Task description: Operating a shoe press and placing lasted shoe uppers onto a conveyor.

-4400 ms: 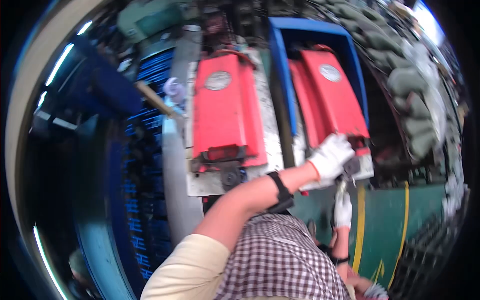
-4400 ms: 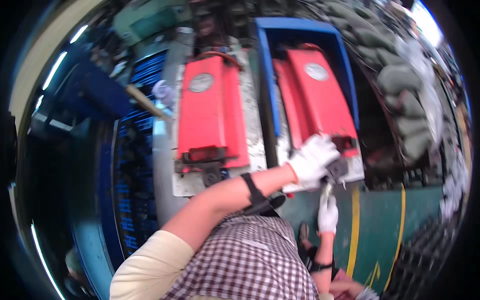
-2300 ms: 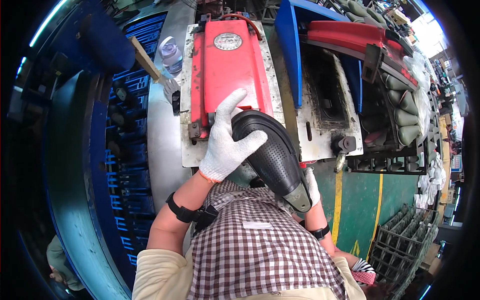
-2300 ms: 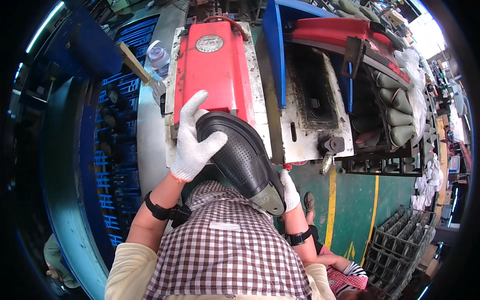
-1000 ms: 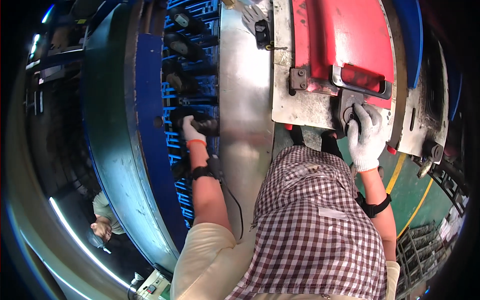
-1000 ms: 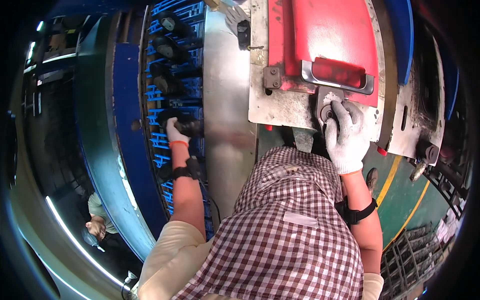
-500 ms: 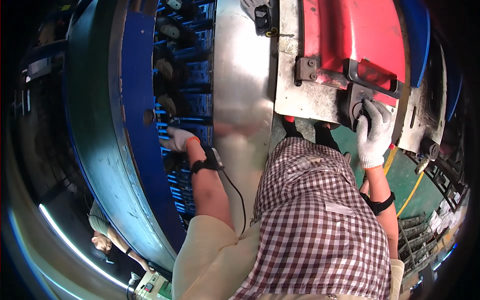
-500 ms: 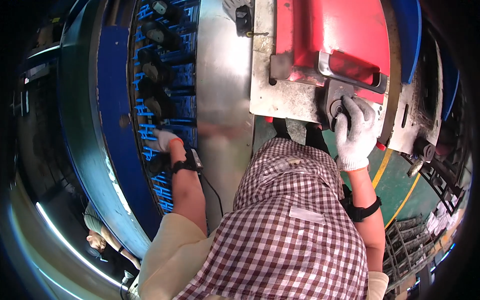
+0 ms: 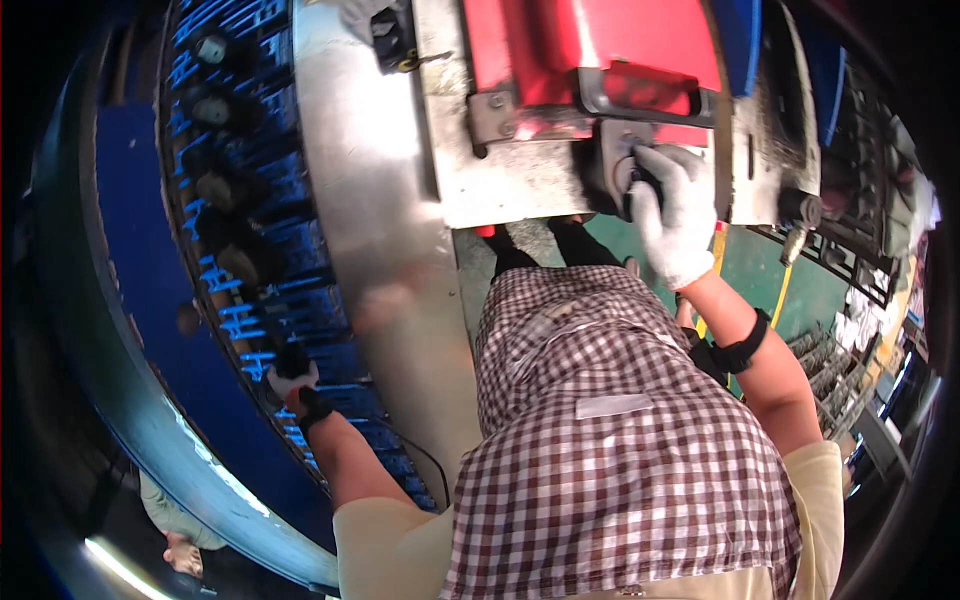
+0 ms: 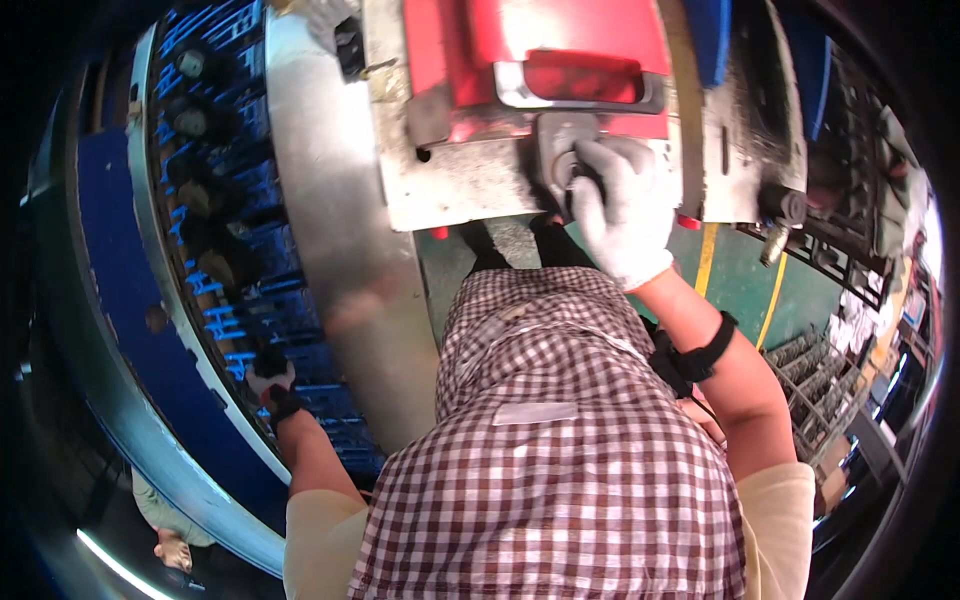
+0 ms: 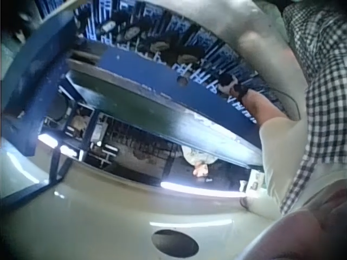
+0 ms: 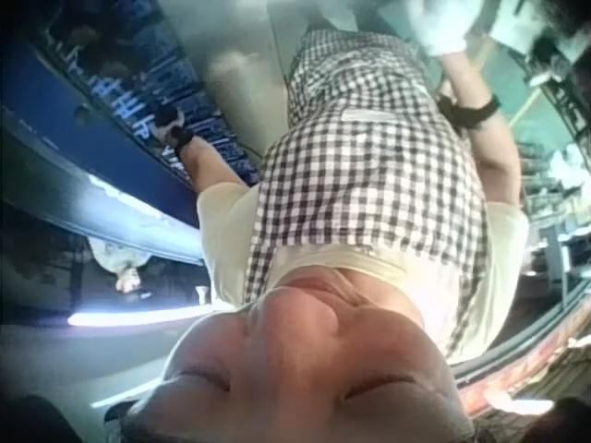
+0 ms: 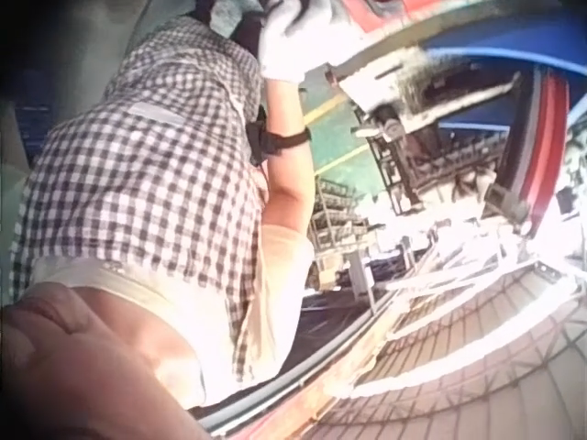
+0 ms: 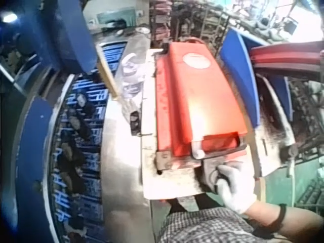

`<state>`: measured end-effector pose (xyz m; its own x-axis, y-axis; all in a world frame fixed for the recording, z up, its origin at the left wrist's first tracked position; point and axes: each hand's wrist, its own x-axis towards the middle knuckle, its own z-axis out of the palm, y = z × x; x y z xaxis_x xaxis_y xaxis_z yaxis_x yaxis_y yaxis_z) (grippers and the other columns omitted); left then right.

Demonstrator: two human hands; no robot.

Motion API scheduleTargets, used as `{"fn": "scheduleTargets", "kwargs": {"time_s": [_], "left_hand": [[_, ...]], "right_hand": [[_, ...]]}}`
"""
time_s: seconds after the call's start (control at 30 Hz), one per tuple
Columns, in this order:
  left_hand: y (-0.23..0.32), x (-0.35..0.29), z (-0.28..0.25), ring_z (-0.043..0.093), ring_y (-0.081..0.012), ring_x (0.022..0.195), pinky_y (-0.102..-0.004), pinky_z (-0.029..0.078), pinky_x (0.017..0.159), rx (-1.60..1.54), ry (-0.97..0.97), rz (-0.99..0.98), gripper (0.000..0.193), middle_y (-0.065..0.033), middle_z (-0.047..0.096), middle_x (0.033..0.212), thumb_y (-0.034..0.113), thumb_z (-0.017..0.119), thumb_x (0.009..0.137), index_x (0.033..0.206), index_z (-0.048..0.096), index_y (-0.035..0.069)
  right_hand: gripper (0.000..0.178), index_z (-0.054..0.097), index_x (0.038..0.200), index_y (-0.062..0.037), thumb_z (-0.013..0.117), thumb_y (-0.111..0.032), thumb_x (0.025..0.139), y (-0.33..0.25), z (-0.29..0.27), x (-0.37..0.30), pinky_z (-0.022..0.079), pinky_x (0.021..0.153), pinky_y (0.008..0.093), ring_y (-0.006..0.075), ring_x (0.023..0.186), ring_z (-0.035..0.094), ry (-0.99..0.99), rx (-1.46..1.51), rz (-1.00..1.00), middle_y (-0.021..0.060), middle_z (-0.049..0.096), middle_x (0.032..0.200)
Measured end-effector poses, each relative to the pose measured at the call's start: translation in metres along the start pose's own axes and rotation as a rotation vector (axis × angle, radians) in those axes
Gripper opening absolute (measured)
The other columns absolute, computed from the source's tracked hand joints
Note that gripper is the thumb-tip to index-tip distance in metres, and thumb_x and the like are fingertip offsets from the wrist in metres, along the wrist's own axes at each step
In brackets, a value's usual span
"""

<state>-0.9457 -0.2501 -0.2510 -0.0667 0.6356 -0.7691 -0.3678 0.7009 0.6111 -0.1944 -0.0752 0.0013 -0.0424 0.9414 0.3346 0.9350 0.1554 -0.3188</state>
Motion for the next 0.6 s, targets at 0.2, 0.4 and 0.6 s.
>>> {"fn": "scheduleTargets", "kwargs": {"time_s": [0.2,0.4,0.6], "left_hand": [[-0.022,-0.075,0.169,0.065,-0.0315,0.11,-0.0575,0.053,0.088,-0.87,0.651,0.141,0.037,-0.009,0.07,0.113,0.03,0.072,0.078,0.11,0.07,0.011],[0.015,-0.149,0.339,0.053,-0.0432,0.128,-0.0637,0.047,0.1,-0.931,0.072,0.214,0.074,-0.0184,0.055,0.141,0.021,0.071,0.076,0.145,0.05,0.004],[0.094,-0.172,0.488,0.037,-0.0468,0.147,-0.0617,0.029,0.122,-0.449,-0.587,0.208,0.106,-0.0174,0.036,0.162,0.017,0.078,0.069,0.162,0.027,0.009]], "right_hand": [[0.034,0.066,0.119,-0.0075,0.07,-0.019,0.087,0.004,-0.002,-0.003,0.05,0.092,0.0446,0.0334,0.105,0.062,-0.011,0.071,0.009,0.0131,0.064,0.111],[0.027,0.067,0.115,-0.0078,0.066,-0.022,0.092,0.014,-0.003,0.002,0.053,0.09,0.0438,0.0328,0.103,0.065,-0.06,0.323,0.135,0.0149,0.066,0.109],[0.034,0.065,0.121,-0.0043,0.063,-0.021,0.092,0.016,-0.051,0.027,0.05,0.098,0.0439,0.0345,0.11,0.063,-0.331,0.799,0.037,0.0184,0.065,0.113]]}}
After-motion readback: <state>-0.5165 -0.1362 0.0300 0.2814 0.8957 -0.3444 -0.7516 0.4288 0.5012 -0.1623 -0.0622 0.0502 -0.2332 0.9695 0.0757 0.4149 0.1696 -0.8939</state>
